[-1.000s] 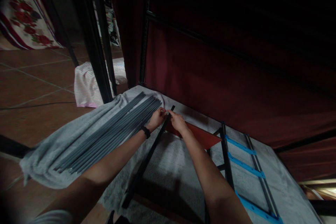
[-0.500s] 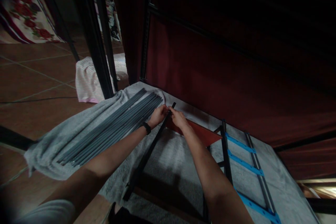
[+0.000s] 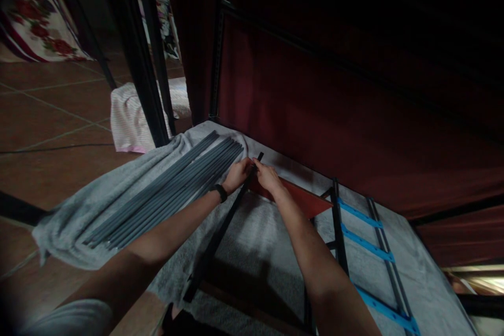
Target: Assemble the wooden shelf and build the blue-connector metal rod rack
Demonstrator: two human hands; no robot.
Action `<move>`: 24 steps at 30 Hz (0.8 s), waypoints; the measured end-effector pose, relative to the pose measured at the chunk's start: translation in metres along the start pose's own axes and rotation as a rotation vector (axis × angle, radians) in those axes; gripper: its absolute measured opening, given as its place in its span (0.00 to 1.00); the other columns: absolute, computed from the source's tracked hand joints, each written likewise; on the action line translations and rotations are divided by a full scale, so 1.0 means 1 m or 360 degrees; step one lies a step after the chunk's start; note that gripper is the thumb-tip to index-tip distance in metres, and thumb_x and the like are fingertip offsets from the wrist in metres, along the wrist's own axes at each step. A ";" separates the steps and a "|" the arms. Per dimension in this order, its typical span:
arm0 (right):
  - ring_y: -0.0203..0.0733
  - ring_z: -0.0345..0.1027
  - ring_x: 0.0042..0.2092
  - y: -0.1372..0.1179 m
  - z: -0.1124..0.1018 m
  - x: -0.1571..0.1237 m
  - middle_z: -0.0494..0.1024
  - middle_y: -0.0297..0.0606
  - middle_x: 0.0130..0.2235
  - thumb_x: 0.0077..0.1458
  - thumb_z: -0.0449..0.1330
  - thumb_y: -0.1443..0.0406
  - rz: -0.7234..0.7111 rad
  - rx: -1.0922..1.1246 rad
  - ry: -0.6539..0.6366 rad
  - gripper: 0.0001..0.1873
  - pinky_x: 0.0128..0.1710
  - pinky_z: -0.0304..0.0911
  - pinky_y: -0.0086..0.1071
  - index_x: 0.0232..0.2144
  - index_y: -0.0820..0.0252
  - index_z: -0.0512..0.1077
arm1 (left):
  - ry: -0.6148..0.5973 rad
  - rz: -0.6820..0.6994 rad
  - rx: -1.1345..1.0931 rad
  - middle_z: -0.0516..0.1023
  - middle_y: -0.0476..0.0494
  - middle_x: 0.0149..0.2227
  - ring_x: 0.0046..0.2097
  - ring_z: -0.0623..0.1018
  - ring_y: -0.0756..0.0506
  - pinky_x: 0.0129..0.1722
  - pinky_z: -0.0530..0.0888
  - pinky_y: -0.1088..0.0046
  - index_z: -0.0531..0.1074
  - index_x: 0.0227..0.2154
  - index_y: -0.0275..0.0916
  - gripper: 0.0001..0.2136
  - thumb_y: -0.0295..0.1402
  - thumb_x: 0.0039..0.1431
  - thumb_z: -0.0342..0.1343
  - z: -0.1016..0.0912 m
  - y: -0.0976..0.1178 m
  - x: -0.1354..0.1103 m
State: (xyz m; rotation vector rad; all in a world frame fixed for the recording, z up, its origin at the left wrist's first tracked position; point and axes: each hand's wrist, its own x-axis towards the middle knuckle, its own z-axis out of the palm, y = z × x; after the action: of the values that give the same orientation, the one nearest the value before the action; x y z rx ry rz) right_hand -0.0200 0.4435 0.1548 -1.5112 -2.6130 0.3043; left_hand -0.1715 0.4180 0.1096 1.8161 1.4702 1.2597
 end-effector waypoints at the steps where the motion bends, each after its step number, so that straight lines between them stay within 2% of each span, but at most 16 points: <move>1: 0.43 0.67 0.59 0.000 0.000 0.000 0.72 0.38 0.60 0.61 0.51 0.72 0.0003 -0.0005 0.0001 0.34 0.59 0.61 0.35 0.68 0.51 0.54 | -0.0010 0.0003 0.0006 0.79 0.40 0.37 0.41 0.79 0.43 0.43 0.71 0.70 0.71 0.42 0.38 0.10 0.23 0.61 0.49 0.000 0.000 0.000; 11: 0.44 0.69 0.58 -0.003 -0.003 0.001 0.74 0.37 0.58 0.61 0.51 0.72 0.0036 -0.0005 -0.0023 0.35 0.58 0.62 0.35 0.69 0.51 0.52 | -0.0107 0.0039 0.0098 0.78 0.39 0.36 0.39 0.79 0.43 0.43 0.72 0.69 0.67 0.50 0.37 0.14 0.24 0.61 0.49 -0.005 -0.001 0.001; 20: 0.44 0.68 0.58 -0.002 -0.001 0.001 0.73 0.38 0.59 0.61 0.51 0.73 0.0013 -0.0043 -0.0015 0.36 0.59 0.61 0.34 0.69 0.52 0.52 | -0.0251 0.0092 0.0213 0.78 0.39 0.33 0.37 0.80 0.43 0.40 0.72 0.69 0.66 0.48 0.35 0.13 0.25 0.61 0.49 -0.008 -0.004 0.002; 24: 0.44 0.70 0.57 -0.003 -0.002 0.000 0.74 0.38 0.58 0.61 0.51 0.72 0.0045 -0.0057 -0.0026 0.36 0.57 0.62 0.34 0.69 0.51 0.51 | -0.0203 0.0042 0.0117 0.79 0.40 0.35 0.38 0.79 0.43 0.42 0.72 0.69 0.67 0.48 0.36 0.14 0.24 0.59 0.49 -0.008 -0.005 0.003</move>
State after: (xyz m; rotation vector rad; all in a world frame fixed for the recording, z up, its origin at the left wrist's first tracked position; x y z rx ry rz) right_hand -0.0225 0.4423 0.1570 -1.5643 -2.6256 0.2750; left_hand -0.1807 0.4211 0.1108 1.9319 1.4441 1.0929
